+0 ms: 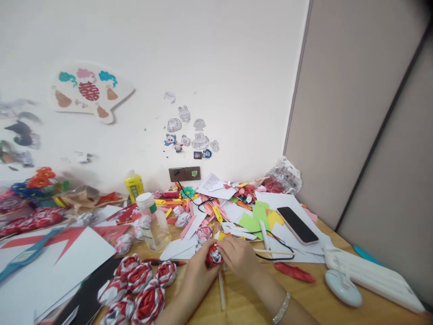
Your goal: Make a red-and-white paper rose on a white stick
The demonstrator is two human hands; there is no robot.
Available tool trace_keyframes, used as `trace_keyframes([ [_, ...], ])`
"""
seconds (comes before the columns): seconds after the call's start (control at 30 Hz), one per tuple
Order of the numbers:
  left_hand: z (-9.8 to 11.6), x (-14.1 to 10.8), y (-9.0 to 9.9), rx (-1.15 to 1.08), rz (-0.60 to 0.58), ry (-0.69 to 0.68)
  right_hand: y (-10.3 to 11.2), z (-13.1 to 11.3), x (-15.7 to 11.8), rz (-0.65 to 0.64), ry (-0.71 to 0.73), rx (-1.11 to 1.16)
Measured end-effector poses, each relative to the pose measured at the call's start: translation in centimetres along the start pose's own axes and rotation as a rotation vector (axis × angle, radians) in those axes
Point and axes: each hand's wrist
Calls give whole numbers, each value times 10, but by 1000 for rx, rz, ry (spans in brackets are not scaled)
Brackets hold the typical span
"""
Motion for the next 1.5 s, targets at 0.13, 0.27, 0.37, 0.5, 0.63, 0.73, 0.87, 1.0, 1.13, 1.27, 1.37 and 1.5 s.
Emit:
trace_keyframes([
  [0.13,1,0,-1,-11,-14,-12,-1,1,-1,-32,16,-1],
  [0.27,0,-1,-1,20,17,15,-1,2,-2,-58,-21,23],
  [0.37,0,-1,-1,26,11,4,1,1,-1,-53,-62,27],
  [0.5,1,-1,0,26,-6,6,3,-2,1,-14,-81,16],
  [0.63,1,-2,0,50,-30,17,5,-4,3,24,-67,-8],
  [0.73,1,-2,0,68,-34,7,5,-5,3,38,-32,-26],
  [0.87,1,-2,0,63,-46,34,4,-5,4,28,-24,-15],
  [1.0,2,-2,0,64,-44,23,5,-5,4,9,-74,15],
  [1.13,4,-1,0,65,-53,47,5,-3,4,-42,-74,21],
  [1.27,2,-1,0,71,-66,52,5,0,2,-102,-48,31],
  [1.37,-1,-2,-1,77,-67,43,6,0,1,-99,-36,6],
  [1.5,-2,-2,-1,92,-66,46,5,1,1,-67,-8,-25],
])
Point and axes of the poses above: each hand's wrist, its own x-axis towards the middle knuckle, its own y-axis out of the back of the hand, z = x × y, and after that the axes turned 12 degrees about -y, right-handed
